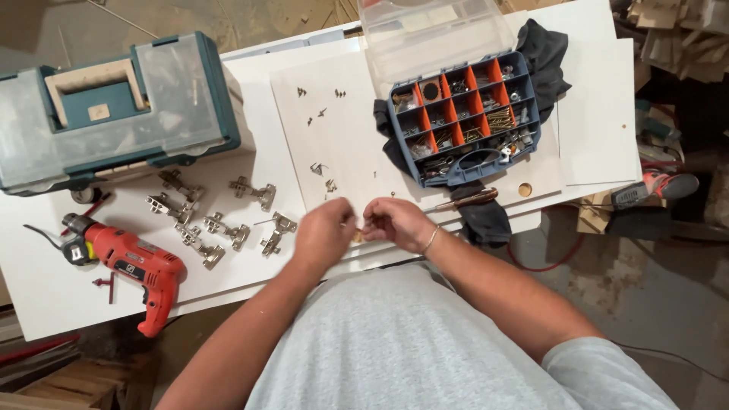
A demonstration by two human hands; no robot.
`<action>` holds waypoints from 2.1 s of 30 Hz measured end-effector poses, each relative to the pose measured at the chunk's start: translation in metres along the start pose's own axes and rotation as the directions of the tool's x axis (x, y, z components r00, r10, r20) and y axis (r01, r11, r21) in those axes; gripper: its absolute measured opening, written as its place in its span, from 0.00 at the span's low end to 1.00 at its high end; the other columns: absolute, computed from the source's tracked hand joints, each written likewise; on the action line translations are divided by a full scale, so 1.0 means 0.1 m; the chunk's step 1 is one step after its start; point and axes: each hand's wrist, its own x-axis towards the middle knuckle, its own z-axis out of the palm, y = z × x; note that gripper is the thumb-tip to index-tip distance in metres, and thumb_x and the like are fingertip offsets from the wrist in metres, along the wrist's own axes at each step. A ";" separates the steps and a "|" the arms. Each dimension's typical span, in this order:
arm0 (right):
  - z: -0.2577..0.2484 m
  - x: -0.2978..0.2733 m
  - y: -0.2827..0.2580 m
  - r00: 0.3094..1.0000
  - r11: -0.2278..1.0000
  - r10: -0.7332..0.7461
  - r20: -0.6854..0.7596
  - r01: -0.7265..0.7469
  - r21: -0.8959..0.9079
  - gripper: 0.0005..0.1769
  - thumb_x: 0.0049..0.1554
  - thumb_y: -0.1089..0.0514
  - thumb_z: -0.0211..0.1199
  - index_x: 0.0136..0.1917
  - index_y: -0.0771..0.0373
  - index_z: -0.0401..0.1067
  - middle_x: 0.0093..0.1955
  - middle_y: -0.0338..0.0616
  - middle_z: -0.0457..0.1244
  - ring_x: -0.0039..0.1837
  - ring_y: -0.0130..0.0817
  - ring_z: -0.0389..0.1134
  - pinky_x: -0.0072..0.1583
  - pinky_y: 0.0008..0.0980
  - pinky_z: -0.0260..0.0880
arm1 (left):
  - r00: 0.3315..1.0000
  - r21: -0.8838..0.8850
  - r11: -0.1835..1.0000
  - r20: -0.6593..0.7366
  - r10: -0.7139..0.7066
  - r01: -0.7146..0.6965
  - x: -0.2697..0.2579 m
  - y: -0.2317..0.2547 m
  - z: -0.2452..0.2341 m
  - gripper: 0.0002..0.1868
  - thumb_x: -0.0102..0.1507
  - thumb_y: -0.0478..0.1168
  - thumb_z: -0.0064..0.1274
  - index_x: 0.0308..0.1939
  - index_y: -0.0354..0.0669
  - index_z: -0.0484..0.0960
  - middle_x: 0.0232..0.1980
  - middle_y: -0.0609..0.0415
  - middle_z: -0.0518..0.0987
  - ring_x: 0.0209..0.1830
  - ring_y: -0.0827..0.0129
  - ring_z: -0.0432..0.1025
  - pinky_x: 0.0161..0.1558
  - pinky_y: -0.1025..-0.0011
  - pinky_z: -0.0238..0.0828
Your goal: Sorting small screws and hardware components from a workbench into a divided organizer box
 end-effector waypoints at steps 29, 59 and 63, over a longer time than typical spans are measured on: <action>-1.28 0.17 -1.95 0.391 0.221 -0.897 0.206 0.801 -0.556 0.41 0.73 0.37 0.30 0.52 0.70 0.75 0.53 0.58 0.69 0.65 0.50 0.70 0.72 0.40 0.63 | 0.858 -0.145 0.959 -0.428 -0.283 0.244 -0.45 -0.20 0.38 0.06 0.62 0.44 0.61 0.40 0.50 0.88 0.35 0.55 0.85 0.35 0.62 0.80 0.41 0.66 0.79; -0.47 0.01 -0.46 0.820 -0.307 -0.326 0.471 0.379 -0.873 0.03 0.56 0.58 0.58 0.45 0.53 0.71 0.41 0.39 0.66 0.44 0.44 0.73 0.46 0.41 0.74 | 0.797 0.685 0.607 -0.065 0.601 -0.402 1.16 -0.23 0.71 0.02 0.62 0.36 0.49 0.35 0.48 0.76 0.35 0.56 0.73 0.38 0.61 0.75 0.34 0.68 0.76; -0.54 -0.37 -0.75 0.935 0.876 -0.200 0.294 0.305 -0.374 0.22 0.54 0.73 0.60 0.63 0.70 0.71 0.43 0.47 0.66 0.40 0.35 0.72 0.44 0.33 0.79 | 0.771 0.704 0.613 -0.148 0.620 -0.358 1.16 -0.33 0.84 0.01 0.59 0.38 0.48 0.33 0.48 0.74 0.33 0.54 0.70 0.34 0.56 0.73 0.32 0.62 0.74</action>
